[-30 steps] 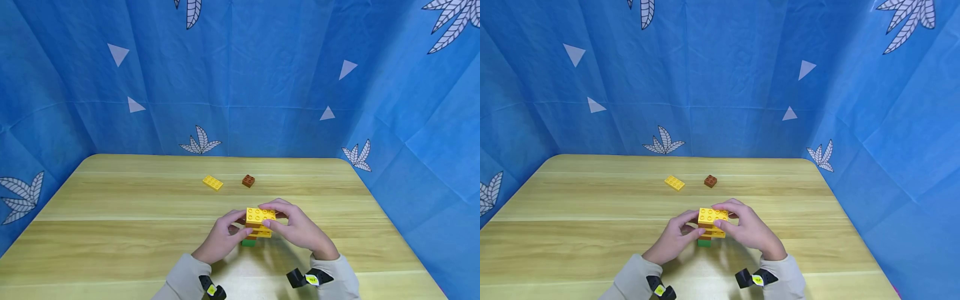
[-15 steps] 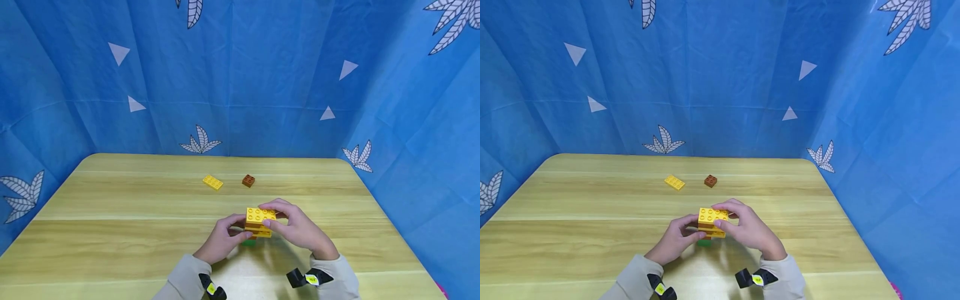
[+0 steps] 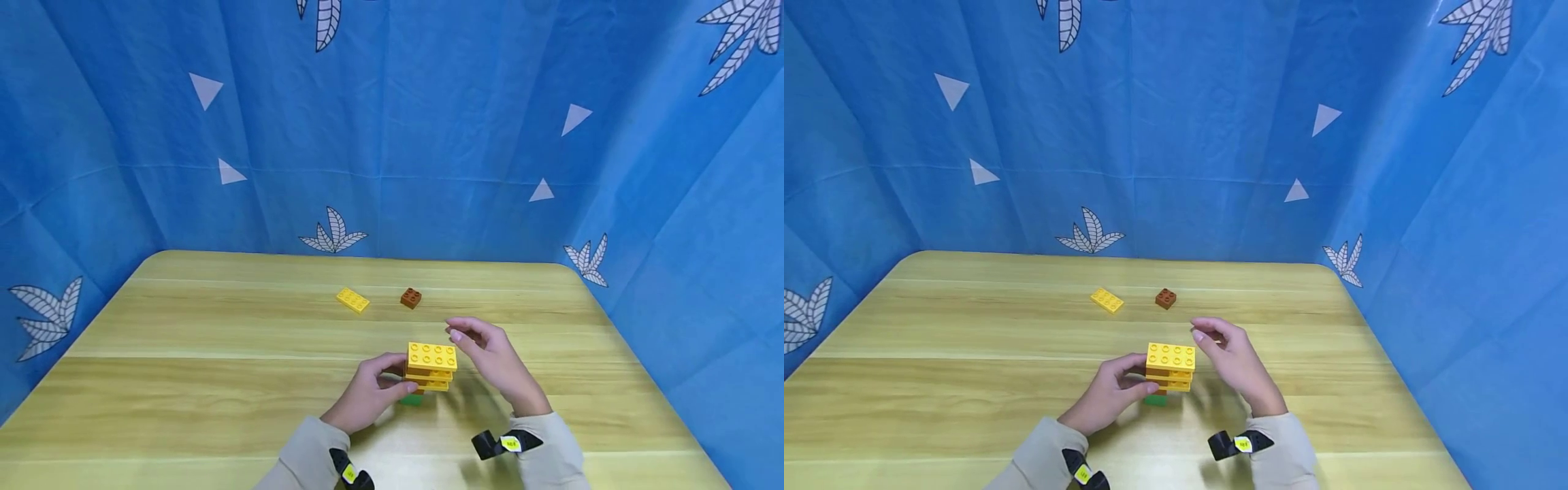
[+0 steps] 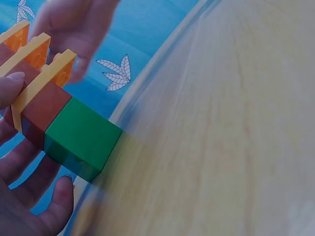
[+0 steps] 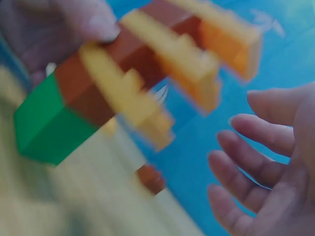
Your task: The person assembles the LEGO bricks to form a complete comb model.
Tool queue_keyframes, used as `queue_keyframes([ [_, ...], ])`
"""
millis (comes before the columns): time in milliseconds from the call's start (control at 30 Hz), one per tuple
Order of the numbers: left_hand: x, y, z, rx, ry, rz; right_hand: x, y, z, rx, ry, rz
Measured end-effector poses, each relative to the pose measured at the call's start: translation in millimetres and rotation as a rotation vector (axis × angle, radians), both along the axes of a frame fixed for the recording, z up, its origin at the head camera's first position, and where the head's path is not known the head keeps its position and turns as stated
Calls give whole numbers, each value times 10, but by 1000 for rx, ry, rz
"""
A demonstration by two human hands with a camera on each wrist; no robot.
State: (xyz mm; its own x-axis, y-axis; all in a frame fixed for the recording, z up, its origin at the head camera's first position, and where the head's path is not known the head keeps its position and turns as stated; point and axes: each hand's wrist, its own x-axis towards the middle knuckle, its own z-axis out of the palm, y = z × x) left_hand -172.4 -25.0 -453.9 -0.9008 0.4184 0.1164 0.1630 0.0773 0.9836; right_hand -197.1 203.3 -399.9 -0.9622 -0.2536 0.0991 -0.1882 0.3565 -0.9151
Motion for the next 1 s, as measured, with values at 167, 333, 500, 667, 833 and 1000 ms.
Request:
queue_keyframes([
  [167, -10, 4, -1, 2, 4, -1, -120, 15, -166, -81, -51, -53],
  [333, -19, 6, -24, 3, 3, -7, -235, 11, -293, -109, -77, -127],
  [500, -24, -4, -40, -2, -4, -4, -369, -32, -391, -108, -77, -199],
  [667, -32, -13, -49, -10, -12, 1, -502, -75, -431, -40, -54, -213],
  [833, -37, -9, -42, -15, -13, 1, -602, -112, -443, -3, -32, -207],
  [1000, -27, -17, -34, -12, -15, -4, -677, -164, -482, 16, -29, -194],
])
